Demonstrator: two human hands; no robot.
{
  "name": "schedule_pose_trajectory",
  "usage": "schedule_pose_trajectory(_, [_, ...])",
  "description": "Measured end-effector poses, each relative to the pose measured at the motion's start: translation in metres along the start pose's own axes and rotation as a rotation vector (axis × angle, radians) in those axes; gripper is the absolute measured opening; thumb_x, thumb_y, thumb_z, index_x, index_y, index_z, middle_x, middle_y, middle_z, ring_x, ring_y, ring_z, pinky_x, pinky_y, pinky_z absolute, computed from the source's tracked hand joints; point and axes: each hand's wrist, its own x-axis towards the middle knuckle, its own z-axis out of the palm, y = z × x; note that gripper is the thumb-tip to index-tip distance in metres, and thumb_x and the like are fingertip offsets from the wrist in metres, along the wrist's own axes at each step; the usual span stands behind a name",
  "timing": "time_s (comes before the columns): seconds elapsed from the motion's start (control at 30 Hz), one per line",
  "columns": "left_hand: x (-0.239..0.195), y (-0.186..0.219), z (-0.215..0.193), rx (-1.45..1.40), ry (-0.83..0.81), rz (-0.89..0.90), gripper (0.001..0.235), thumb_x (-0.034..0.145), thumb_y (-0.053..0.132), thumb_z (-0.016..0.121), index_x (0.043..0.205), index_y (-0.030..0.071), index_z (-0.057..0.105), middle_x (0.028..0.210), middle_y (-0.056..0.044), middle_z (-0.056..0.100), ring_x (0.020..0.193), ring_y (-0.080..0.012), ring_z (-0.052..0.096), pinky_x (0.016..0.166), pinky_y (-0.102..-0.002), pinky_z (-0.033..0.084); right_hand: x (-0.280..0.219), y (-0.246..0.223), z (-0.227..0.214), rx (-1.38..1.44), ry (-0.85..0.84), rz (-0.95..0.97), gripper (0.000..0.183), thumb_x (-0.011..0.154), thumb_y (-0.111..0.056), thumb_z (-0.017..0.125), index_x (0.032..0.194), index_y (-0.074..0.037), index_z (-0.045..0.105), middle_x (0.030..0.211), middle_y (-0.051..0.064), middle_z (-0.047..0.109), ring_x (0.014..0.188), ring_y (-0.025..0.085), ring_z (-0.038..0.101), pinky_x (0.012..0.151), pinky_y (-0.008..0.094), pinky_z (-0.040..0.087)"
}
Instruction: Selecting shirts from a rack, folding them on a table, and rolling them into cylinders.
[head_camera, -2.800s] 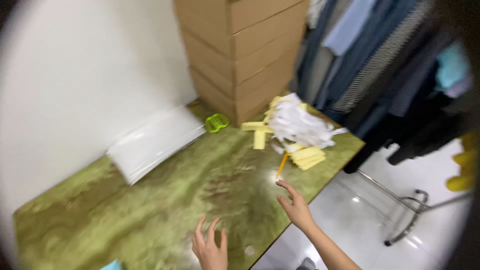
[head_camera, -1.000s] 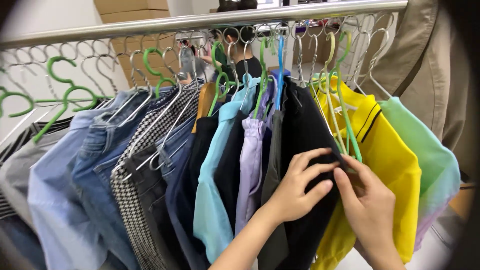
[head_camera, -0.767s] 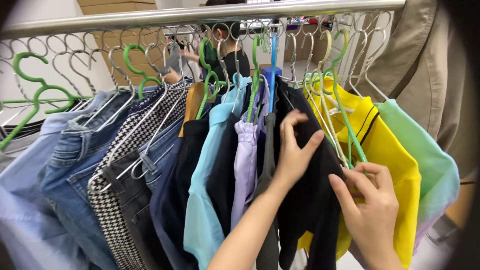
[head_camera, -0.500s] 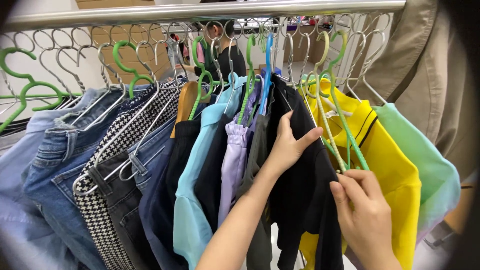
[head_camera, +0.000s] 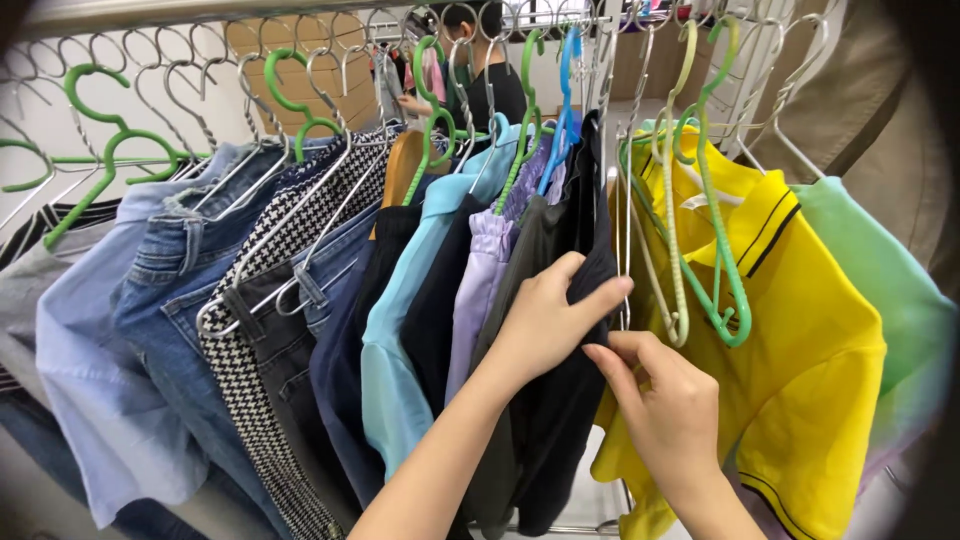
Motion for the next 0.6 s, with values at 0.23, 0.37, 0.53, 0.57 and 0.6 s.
schedule_pose_trajectory(0.23, [-0.039, 0.002, -0.017, 0.174, -0.073, 0.043, 0.046, 0.090, 0.049, 0.068, 0.110, 0.011, 0.052, 0.071, -0.004, 0.054, 0.066, -0.0236, 0.053, 0.066, -0.039, 0.039, -0.003, -0.003, 0.008, 0.062, 0.030, 0.005, 0.016, 0.097, -0.016, 0.077, 0.088, -0.011, 0.066, 0.073, -0.002, 0.066, 0.063, 0.012, 0.057, 0.066, 0.030, 0.048])
schedule_pose_trajectory(0.37, [-0.046, -0.020, -0.013, 0.166, -0.005, 0.289, 0.053, 0.093, 0.037, 0.065, 0.135, 0.006, 0.055, 0.122, -0.012, 0.060, 0.119, -0.0293, 0.064, 0.101, -0.040, 0.048, -0.003, -0.010, 0.010, 0.129, 0.084, -0.095, 0.010, 0.097, -0.005, 0.076, 0.100, -0.003, 0.067, 0.103, 0.011, 0.069, 0.082, 0.020, 0.066, 0.080, 0.032, 0.053])
schedule_pose_trajectory(0.53, [-0.047, -0.019, -0.007, 0.202, 0.015, 0.337, 0.041, 0.096, 0.030, 0.065, 0.127, 0.006, 0.053, 0.116, -0.015, 0.069, 0.109, -0.0347, 0.068, 0.088, -0.042, 0.050, 0.000, -0.009, 0.010, 0.207, 0.095, -0.127, 0.018, 0.092, 0.003, 0.078, 0.103, 0.001, 0.064, 0.111, 0.019, 0.068, 0.099, 0.025, 0.069, 0.083, 0.030, 0.061])
schedule_pose_trajectory(0.57, [-0.047, -0.019, -0.006, 0.224, 0.018, 0.347, 0.040, 0.098, 0.029, 0.063, 0.128, 0.005, 0.052, 0.116, -0.016, 0.070, 0.107, -0.0387, 0.069, 0.085, -0.045, 0.050, 0.001, -0.011, 0.008, 0.238, 0.085, -0.082, 0.016, 0.092, 0.002, 0.079, 0.099, -0.001, 0.065, 0.104, 0.014, 0.068, 0.090, 0.020, 0.068, 0.079, 0.027, 0.062])
schedule_pose_trajectory(0.6, [-0.047, -0.020, -0.003, 0.246, 0.021, 0.356, 0.039, 0.100, 0.028, 0.062, 0.129, 0.004, 0.052, 0.116, -0.017, 0.071, 0.105, -0.0426, 0.070, 0.081, -0.047, 0.050, 0.001, -0.013, 0.006, 0.269, 0.075, -0.036, 0.014, 0.092, 0.001, 0.080, 0.095, -0.003, 0.066, 0.097, 0.009, 0.068, 0.080, 0.014, 0.067, 0.075, 0.024, 0.064])
